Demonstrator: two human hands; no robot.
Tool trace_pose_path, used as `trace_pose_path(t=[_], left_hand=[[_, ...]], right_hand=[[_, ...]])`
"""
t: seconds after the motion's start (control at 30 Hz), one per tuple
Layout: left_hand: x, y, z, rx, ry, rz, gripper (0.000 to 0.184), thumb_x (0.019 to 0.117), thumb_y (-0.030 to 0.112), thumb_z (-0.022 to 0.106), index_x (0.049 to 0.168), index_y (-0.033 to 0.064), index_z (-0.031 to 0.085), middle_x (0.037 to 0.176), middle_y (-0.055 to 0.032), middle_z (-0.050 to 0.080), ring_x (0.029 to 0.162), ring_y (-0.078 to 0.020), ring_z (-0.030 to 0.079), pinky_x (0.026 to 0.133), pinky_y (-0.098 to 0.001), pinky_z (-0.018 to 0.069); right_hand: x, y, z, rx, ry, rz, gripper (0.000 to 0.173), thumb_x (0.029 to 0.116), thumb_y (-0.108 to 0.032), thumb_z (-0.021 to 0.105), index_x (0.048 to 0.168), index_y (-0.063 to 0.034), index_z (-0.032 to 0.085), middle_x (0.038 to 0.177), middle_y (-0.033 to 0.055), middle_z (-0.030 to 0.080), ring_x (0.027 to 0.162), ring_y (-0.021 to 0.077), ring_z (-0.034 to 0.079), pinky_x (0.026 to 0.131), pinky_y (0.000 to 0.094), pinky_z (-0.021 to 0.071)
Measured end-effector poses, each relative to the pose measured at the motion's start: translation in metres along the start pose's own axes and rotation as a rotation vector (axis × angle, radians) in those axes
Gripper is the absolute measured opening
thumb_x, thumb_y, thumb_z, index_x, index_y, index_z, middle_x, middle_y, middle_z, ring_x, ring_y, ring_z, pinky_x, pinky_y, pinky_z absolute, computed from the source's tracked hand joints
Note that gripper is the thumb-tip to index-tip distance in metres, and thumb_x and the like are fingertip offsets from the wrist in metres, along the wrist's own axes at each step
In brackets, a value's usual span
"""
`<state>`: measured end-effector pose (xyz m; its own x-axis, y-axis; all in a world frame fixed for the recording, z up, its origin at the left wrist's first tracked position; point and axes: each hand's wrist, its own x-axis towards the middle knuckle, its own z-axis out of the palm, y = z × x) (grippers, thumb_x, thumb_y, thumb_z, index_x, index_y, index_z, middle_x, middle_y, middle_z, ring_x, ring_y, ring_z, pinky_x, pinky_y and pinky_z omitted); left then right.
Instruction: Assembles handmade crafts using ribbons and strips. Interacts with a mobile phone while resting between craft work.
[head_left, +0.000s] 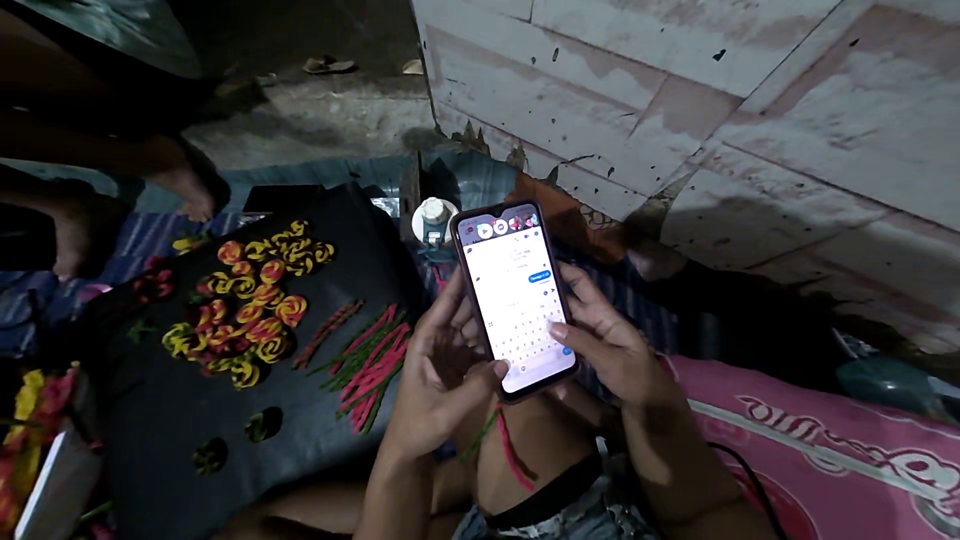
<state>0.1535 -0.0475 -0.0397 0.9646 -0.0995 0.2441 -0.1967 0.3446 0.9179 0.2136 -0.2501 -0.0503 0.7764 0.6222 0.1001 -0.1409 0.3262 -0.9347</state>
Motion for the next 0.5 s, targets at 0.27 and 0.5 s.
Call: trace_pose_path(t=[0.27, 0.5], left_hand=[[0.000, -0.001, 0.001, 0.026, 0.029, 0.012, 0.085, 0.0893, 0.000, 0.067, 0.159, -0.0015, 0.019, 0.143, -0.0022, 0.059, 0.117, -0.0113, 0.066, 0.100, -0.0300, 0.0567], [-0.001, 0.000, 0.011, 0.082, 0.118, 0.007, 0.088, 0.0856, -0.005, 0.069, 0.158, -0.0034, 0.019, 0.141, -0.0040, 0.060, 0.114, -0.0126, 0.068, 0.095, -0.0300, 0.0596]], right_hand=[[0.001, 0.002, -0.003, 0.039, -0.058, -0.020, 0.059, 0.1044, -0.014, 0.052, 0.154, -0.0079, 0.022, 0.132, -0.0042, 0.064, 0.102, 0.0019, 0.069, 0.074, 0.0177, 0.0609], [-0.002, 0.001, 0.000, -0.015, -0.084, -0.006, 0.085, 0.0900, -0.001, 0.067, 0.156, -0.0052, 0.013, 0.138, 0.0013, 0.060, 0.107, 0.0051, 0.069, 0.075, 0.0192, 0.0614]])
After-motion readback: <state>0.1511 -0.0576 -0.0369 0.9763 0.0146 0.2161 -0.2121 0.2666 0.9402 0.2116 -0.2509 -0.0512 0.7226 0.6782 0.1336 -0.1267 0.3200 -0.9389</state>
